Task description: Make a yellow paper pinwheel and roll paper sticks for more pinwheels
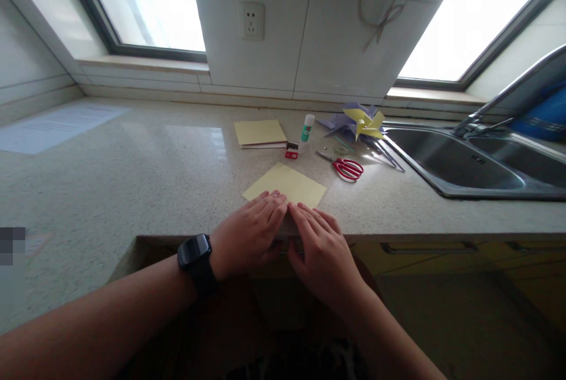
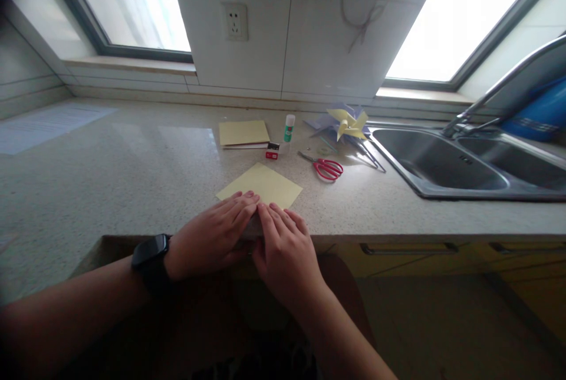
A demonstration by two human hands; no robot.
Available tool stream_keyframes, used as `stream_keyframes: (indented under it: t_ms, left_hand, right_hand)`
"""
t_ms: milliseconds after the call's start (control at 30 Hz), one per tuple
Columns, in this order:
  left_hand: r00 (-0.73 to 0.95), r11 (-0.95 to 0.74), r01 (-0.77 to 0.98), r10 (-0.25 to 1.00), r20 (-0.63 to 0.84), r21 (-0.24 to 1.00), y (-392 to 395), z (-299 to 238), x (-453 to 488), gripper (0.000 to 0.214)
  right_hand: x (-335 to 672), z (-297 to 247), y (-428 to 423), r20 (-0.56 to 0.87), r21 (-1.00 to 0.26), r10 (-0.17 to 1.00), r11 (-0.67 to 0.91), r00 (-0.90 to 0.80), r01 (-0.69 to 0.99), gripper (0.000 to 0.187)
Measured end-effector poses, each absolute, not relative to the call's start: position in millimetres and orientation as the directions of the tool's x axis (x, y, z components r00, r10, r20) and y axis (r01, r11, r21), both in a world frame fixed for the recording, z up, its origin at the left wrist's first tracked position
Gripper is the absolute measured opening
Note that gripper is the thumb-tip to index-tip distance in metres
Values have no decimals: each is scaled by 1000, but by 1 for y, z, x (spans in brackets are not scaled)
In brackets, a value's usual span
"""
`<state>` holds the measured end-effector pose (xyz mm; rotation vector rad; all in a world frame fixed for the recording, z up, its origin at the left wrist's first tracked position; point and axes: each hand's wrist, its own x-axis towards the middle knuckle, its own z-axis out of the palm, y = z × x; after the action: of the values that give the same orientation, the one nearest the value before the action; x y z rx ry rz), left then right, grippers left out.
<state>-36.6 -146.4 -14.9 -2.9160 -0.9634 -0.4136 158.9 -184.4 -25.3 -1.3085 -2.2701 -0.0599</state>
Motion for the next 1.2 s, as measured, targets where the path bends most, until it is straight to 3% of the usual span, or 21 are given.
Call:
stream_keyframes:
  t_ms: [1200]
  left_hand:
    - [765,-802,596,578,283,28,-147,-14,-37,68]
  right_hand:
    - [160,-26,-176,374,-180,815,531,-442,828,75]
